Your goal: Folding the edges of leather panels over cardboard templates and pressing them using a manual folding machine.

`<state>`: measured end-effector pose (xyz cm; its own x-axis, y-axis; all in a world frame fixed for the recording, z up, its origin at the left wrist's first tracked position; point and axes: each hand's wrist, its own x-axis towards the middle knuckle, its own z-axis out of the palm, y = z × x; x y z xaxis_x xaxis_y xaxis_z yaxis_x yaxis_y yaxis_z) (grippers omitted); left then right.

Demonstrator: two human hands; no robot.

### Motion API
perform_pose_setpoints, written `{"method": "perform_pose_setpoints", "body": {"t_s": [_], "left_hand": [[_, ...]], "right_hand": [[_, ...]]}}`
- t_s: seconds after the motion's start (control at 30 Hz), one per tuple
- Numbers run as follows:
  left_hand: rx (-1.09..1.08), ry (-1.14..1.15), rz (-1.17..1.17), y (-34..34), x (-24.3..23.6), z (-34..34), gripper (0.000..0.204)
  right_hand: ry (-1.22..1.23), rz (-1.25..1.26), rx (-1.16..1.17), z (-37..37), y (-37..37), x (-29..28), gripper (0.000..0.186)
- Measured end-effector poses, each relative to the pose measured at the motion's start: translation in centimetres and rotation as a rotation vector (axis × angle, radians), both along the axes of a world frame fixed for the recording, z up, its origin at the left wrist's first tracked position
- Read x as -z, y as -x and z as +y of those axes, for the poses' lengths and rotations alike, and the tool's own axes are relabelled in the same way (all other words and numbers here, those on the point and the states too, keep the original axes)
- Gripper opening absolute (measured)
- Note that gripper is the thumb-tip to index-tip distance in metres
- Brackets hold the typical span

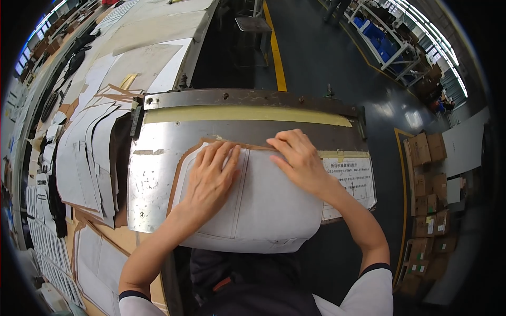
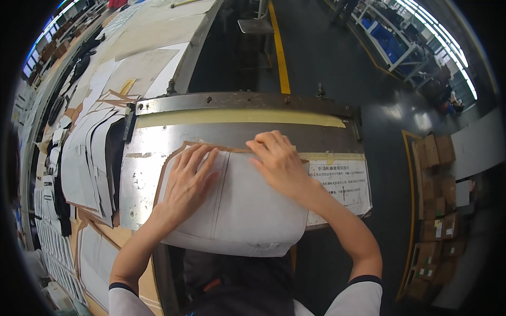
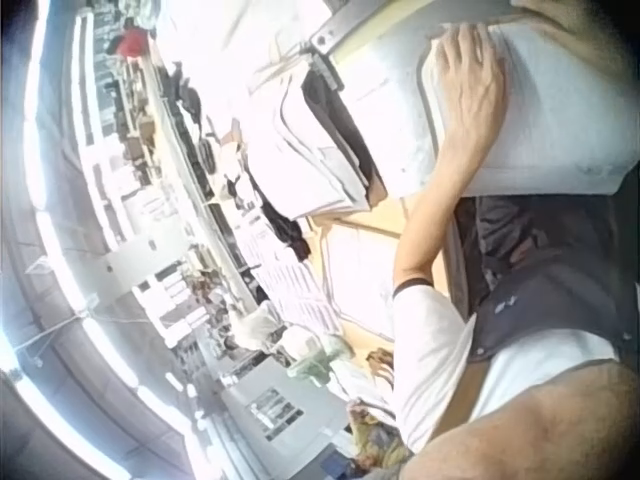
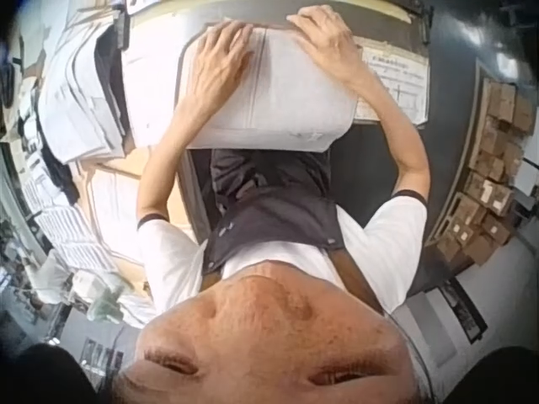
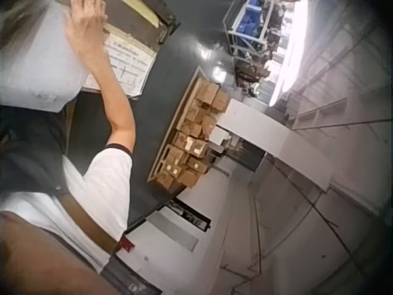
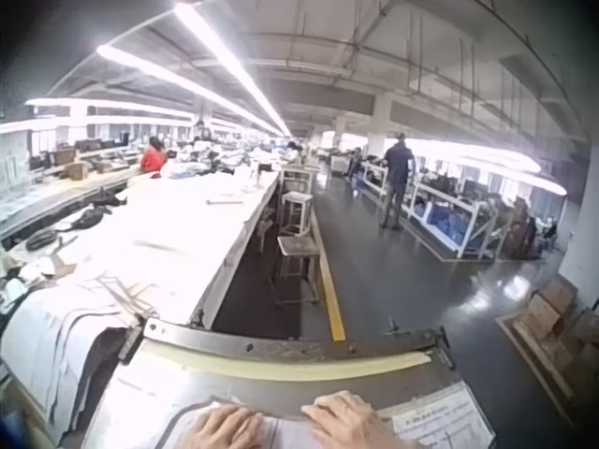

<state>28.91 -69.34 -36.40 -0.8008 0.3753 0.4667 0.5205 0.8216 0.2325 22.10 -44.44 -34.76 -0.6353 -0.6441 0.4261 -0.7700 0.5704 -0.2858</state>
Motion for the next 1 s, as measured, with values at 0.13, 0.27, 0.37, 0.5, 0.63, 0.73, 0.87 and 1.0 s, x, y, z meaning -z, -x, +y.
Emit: {"method": "perform_pose_setpoints", "body": {"t_s": [0.13, 0.27, 0.37, 0.5, 0.63, 0.73, 0.87, 1.0], "left_hand": [[0.044, 0.050, 0.006, 1.6, 0.5, 2.0, 0.049], [0.000, 0.082, -0.003, 1.7, 1.5, 2.5, 0.045], [-0.014, 0.179, 0.020, 1.7, 1.2, 2.7, 0.050], [-0.042, 0.283, -0.046, 1.2, 0.3, 3.8, 0.058], [-0.019, 0.351, -0.006, 1.1, -0.6, 5.0, 0.053], [-0.042, 0.381, -0.009, 1.1, -0.6, 5.0, 0.052], [-0.100, 0.344, 0.009, 1.0, 0.0, 3.8, 0.051], [-0.080, 0.117, -0.015, 0.2, -0.4, 2.5, 0.047]], "right_hand": [[-0.003, 0.109, -0.147, -1.2, 0.7, 2.3, 0.032], [-0.018, 0.208, -0.122, -1.5, -0.1, 2.7, 0.035], [-0.029, 0.225, -0.096, -0.7, -0.4, 2.9, 0.037], [0.003, 0.192, -0.065, 1.9, -0.8, 2.7, 0.039], [-0.053, 0.144, 0.001, 5.5, -1.6, 2.3, 0.039], [-0.074, 0.165, 0.060, 8.6, -2.2, 2.3, 0.040], [-0.127, 0.155, 0.142, 11.1, -3.2, 1.4, 0.038], [0.072, 0.039, 0.119, 7.8, -3.4, -0.5, 0.037]]}}
